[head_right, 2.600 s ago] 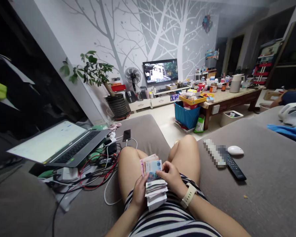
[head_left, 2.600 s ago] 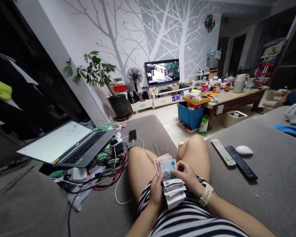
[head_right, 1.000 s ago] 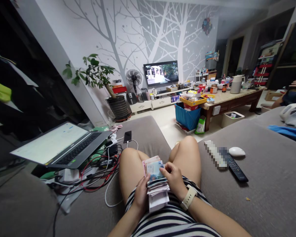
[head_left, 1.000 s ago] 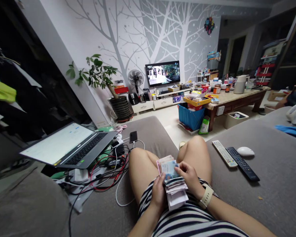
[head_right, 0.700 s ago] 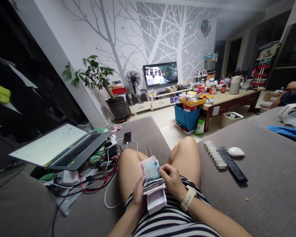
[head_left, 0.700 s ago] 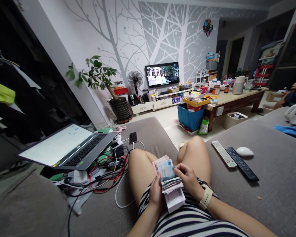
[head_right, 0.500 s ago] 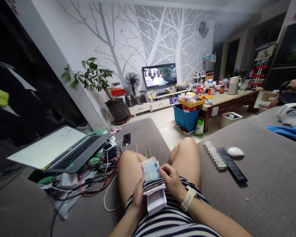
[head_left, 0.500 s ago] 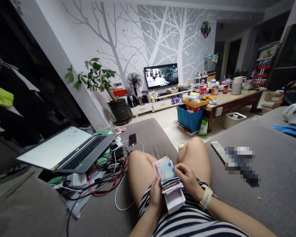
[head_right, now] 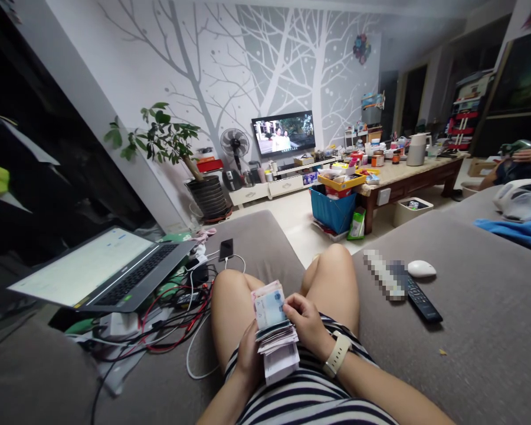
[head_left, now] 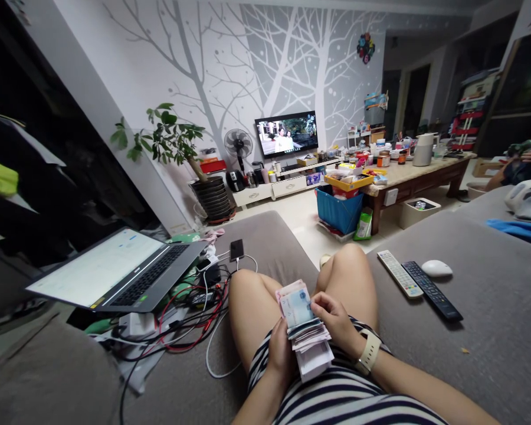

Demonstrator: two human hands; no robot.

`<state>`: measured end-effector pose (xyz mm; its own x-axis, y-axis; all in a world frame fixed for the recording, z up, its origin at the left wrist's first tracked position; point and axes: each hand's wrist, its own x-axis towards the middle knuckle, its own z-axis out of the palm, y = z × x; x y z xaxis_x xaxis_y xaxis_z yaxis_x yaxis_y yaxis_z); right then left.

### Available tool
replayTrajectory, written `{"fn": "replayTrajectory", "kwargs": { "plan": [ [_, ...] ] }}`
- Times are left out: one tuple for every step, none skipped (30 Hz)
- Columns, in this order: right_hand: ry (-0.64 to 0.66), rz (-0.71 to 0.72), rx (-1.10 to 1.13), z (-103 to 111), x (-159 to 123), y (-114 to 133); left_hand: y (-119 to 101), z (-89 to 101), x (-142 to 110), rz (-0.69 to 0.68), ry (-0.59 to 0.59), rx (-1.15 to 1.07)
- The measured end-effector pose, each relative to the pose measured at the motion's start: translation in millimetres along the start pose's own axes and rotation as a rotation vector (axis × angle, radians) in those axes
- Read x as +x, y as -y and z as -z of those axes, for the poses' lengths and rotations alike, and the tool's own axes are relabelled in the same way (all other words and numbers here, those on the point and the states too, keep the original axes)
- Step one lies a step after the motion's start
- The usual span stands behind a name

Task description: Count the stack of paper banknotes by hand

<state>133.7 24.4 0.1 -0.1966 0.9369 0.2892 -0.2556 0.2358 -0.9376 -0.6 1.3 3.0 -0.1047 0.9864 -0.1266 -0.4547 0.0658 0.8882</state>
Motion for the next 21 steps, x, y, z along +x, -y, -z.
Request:
{"fn": "replayTrajectory", "kwargs": {
  "plan": [
    [0.004,-0.003,0.001,0,0,0,-1,-0.5,0,0.004,-0.017,0.004],
    [0.006,-0.007,-0.001,0,-1,1,-1,-1.1,-1,0.005,-0.036,0.007],
    [0.006,-0.011,-0.005,0,-1,1,-2,-1.8,-1,0.003,-0.054,0.010],
    [0.003,-0.014,-0.010,1,-1,0,-3,-2.6,-2,-0.001,-0.073,0.006],
    [-0.002,-0.012,-0.017,1,-1,0,-3,-3.4,-2,0.004,-0.084,-0.008],
    [-0.003,-0.010,-0.023,2,-1,0,-4,-4.3,-2,0.017,-0.088,-0.034],
    [0.004,-0.010,-0.025,2,-1,-1,-4,-5.1,-2,0.037,-0.087,-0.063],
    [0.017,-0.012,-0.024,3,-1,-1,-5,-5.9,-2,0.060,-0.089,-0.090],
    [0.031,-0.015,-0.021,3,-1,-2,-5,-6.6,-3,0.079,-0.095,-0.111],
    [0.041,-0.019,-0.020,3,-1,-3,-5,-7.1,-3,0.090,-0.101,-0.121],
    [0.042,-0.025,-0.023,3,0,-4,-5,-7.4,-3,0.093,-0.106,-0.123],
    [0.027,-0.029,-0.033,3,0,-5,-5,-7.5,-4,0.090,-0.108,-0.121],
    [-0.002,-0.032,-0.052,3,1,-6,-5,-7.4,-4,0.087,-0.102,-0.120],
    [-0.041,-0.032,-0.076,3,1,-8,-4,-7.0,-4,0.085,-0.090,-0.122],
    [-0.080,-0.034,-0.101,4,2,-9,-3,-6.4,-5,0.085,-0.074,-0.126],
    [-0.114,-0.035,-0.121,4,2,-11,-2,-5.7,-5,0.089,-0.054,-0.132],
    [-0.139,-0.038,-0.134,5,3,-13,-1,-4.8,-5,0.094,-0.030,-0.139],
    [-0.155,-0.040,-0.137,5,3,-15,0,-4.0,-5,0.100,-0.007,-0.147],
    [-0.161,-0.044,-0.135,6,3,-16,1,-3.2,-5,0.105,0.016,-0.151],
    [-0.160,-0.047,-0.131,6,3,-17,2,-2.5,-5,0.106,0.034,-0.151],
    [-0.157,-0.048,-0.128,6,3,-18,3,-2.0,-5,0.103,0.042,-0.145]
  ]
}}
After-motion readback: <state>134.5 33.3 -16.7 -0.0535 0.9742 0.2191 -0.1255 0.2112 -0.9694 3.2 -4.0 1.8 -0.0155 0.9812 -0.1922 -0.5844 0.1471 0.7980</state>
